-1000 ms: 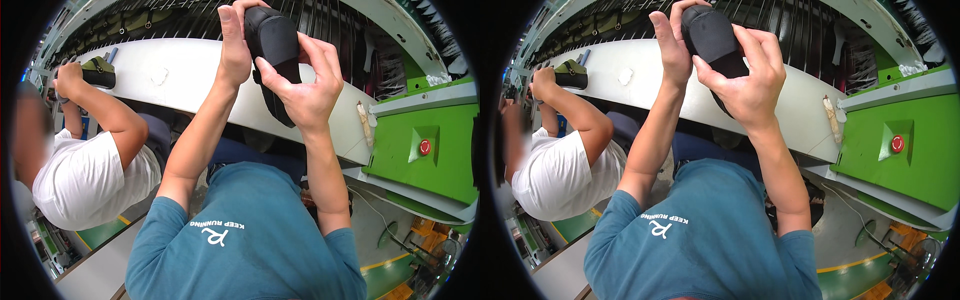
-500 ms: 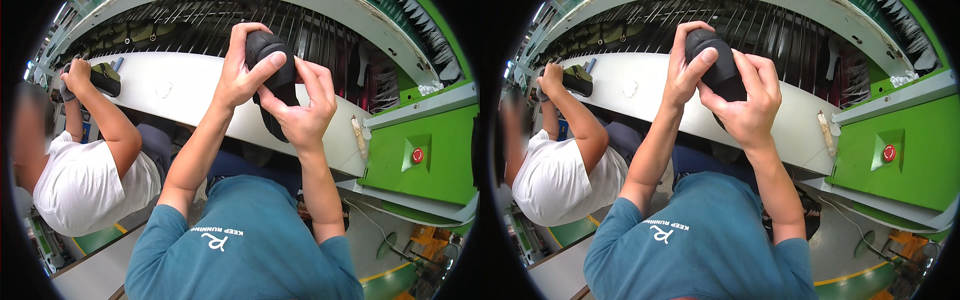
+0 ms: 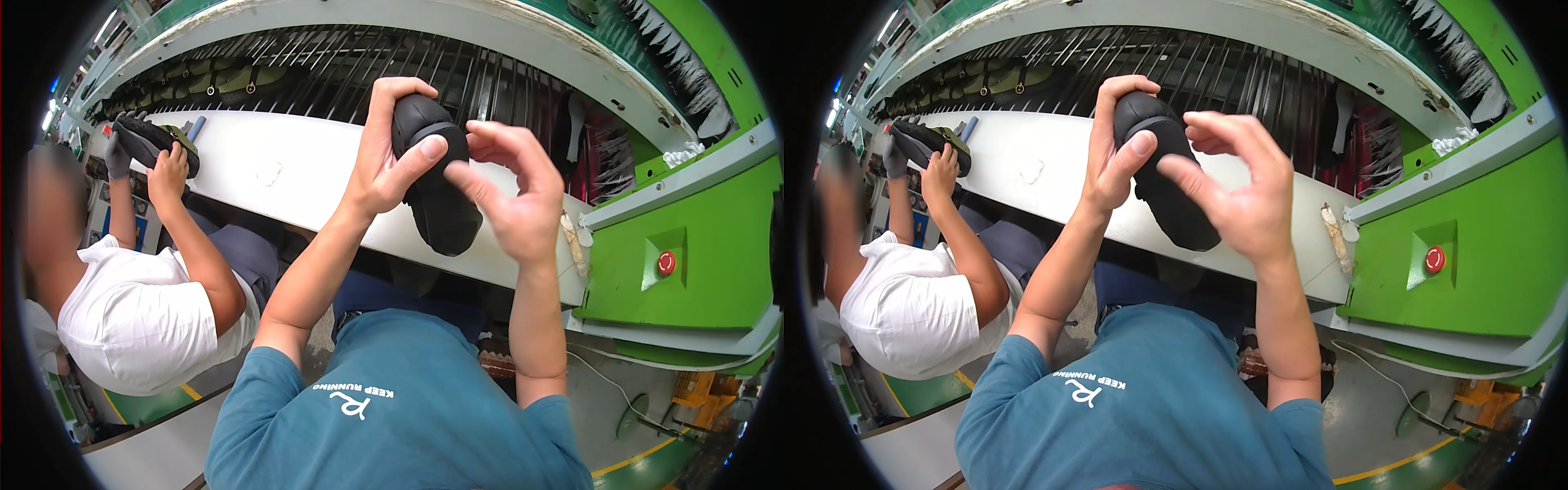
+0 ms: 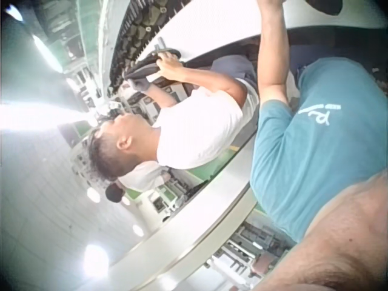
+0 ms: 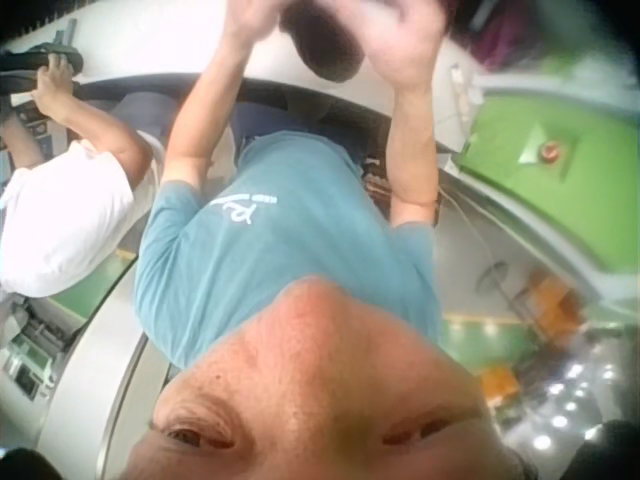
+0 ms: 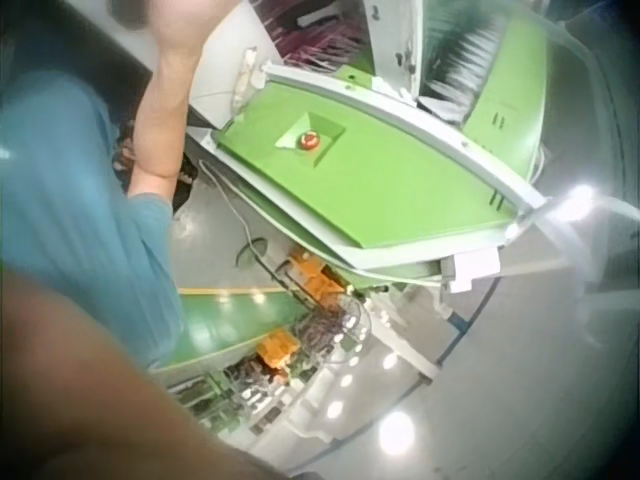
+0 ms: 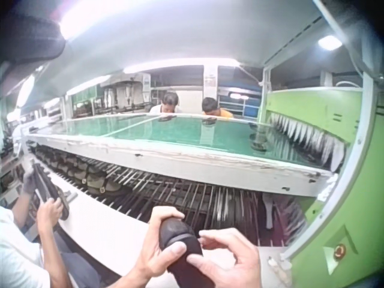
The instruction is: The person assembles sandals on a factory assembly line. They pick up a black sole and a green upper, apply adhesive to the sole using a small tool, and press the two parts together. The person repeats this process for multiple units, inspecting the bond and placing the finished sandals on a conveyor belt.
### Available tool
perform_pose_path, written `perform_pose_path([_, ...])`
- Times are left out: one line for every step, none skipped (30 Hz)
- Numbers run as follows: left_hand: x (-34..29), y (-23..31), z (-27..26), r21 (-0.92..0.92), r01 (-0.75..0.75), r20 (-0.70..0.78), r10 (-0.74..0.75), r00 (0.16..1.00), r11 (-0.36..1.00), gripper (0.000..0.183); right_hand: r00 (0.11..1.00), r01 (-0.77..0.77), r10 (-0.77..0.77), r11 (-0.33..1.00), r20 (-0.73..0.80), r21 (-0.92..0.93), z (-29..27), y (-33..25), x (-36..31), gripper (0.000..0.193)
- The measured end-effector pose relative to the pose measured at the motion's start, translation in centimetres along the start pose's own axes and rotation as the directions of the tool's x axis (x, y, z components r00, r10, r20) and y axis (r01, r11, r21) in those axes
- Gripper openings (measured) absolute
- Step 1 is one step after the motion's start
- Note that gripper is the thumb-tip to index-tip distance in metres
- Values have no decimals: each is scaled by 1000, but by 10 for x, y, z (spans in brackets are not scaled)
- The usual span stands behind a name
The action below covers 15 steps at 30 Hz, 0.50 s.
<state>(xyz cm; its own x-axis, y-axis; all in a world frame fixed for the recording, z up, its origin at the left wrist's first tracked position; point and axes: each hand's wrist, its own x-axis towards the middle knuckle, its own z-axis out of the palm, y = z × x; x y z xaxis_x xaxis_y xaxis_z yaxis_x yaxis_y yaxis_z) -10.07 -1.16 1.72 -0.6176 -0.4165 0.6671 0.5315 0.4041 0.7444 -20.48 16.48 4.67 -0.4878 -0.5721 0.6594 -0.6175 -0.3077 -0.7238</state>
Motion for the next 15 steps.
perform_pose_path([1,0,1,4,-21,7,21,1000,1000,61,998,-33,32,999,48,21,-7,0,7,43])
perform_pose_path([2,0,2,8,-42,13,42,999,999,61,993,-67,63,997,97,40,-13,-1,14,38])
perform_pose_path([3,1,3,5,-37,22,37,999,999,62,988,-89,77,993,133,82,-15,2,20,36])
perform_pose_path([3,-2,3,19,-58,28,57,998,998,62,981,-112,90,986,170,123,-16,5,26,34])
perform_pose_path([2,-6,3,33,-79,33,77,996,996,63,973,-136,101,977,207,162,-18,5,29,32])
perform_pose_path([3,-7,2,48,-98,36,97,995,994,63,966,-142,105,979,235,146,-19,3,32,31])
perform_pose_path([2,-5,3,41,-93,38,92,995,995,64,958,-148,110,980,263,130,-20,0,34,31])
perform_pose_path([4,-5,3,43,-99,35,98,995,994,64,950,-154,115,982,291,113,-21,-4,37,30])
perform_pose_path([3,-7,4,46,-102,32,100,994,994,64,942,-187,149,977,302,101,-19,-10,38,31])
perform_pose_path([3,-7,4,49,-105,29,103,994,993,64,936,-199,159,975,315,98,-19,-12,39,31])
perform_pose_path([0,-5,6,-4,-42,20,42,999,999,63,929,-210,169,973,329,94,-20,-13,41,31])
perform_pose_path([-1,-6,8,-21,-43,8,44,999,999,63,922,-221,178,971,343,91,-21,-14,42,31])
perform_pose_path([-2,-8,10,-38,-45,-4,45,999,998,63,921,-206,164,975,354,85,-22,-14,44,31])
perform_pose_path([-2,-8,11,-55,-48,-16,47,999,997,63,919,-191,150,978,366,80,-24,-13,46,30])
perform_pose_path([0,-8,12,-10,-84,1,84,996,996,64,917,-177,138,982,375,70,-27,-13,48,30])
